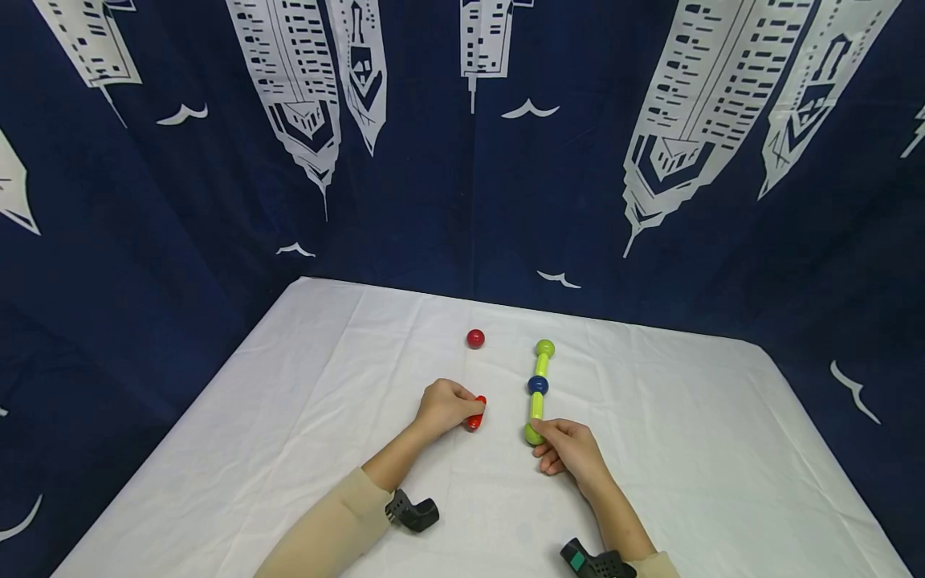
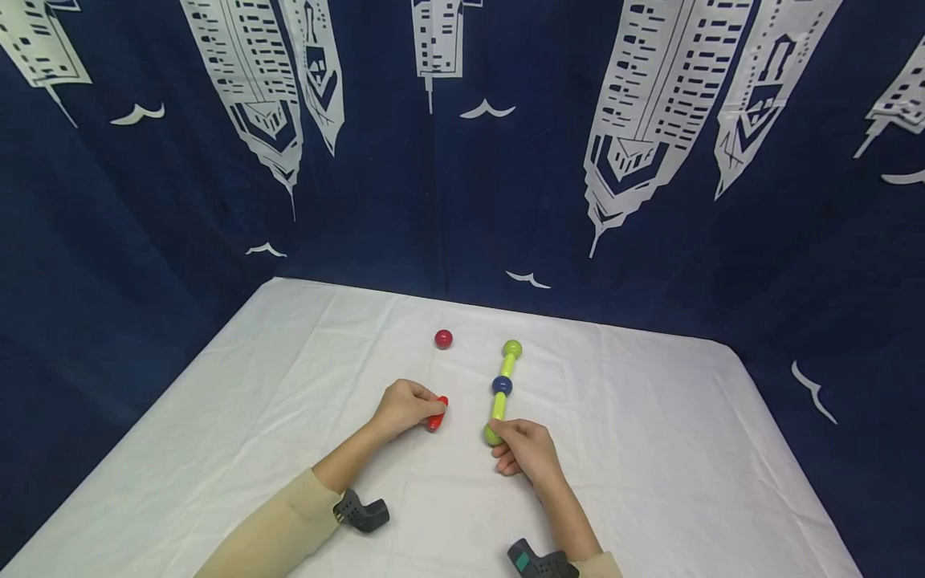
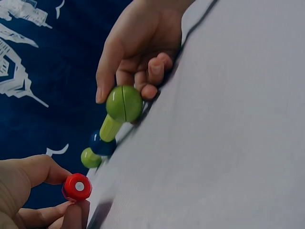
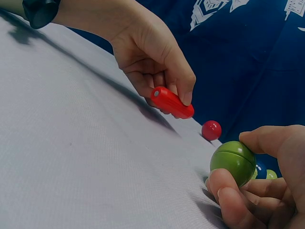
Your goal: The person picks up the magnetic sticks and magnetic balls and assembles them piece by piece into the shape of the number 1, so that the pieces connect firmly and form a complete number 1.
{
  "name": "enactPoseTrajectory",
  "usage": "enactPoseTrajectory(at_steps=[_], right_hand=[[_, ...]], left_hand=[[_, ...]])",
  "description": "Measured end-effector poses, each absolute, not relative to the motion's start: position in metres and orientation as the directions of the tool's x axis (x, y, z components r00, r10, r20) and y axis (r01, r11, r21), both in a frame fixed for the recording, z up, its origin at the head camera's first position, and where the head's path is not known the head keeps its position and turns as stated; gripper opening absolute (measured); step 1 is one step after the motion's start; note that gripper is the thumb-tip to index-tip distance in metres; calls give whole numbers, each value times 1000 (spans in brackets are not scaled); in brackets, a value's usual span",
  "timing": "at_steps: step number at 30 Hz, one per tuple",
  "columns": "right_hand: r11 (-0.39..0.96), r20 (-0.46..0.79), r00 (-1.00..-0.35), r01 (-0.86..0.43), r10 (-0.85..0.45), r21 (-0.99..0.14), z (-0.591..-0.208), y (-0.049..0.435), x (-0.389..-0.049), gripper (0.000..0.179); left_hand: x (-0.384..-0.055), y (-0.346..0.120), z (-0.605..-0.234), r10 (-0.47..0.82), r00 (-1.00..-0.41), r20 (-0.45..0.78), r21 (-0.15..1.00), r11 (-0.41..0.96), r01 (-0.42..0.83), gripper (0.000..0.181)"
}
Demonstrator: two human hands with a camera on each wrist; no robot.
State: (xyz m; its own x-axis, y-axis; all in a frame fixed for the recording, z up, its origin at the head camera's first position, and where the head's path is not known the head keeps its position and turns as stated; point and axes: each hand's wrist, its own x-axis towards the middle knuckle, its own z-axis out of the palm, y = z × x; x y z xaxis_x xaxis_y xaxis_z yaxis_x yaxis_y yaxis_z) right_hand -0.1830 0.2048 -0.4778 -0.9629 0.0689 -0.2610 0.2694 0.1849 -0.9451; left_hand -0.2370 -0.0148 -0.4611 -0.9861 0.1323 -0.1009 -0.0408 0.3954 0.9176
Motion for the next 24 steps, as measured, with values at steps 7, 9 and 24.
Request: enactPoseTrajectory(at_steps=[7,9,24], right_hand=[[194,-259,-963,269,74,-943,-478,205,-182,39],[191,-262,-962,272,73,-943,-478,205,-183,38],[195,-254,-965,262,63,-945,-473,205,-180,41]], left_hand=[[-227,-6,-462,180,-976,-127,943,328,-62,12],[-225,-4,-463,189,-972,-137,942,328,-69,12],[-206,13,-464,247,-950,-193,950,290,-117,9]])
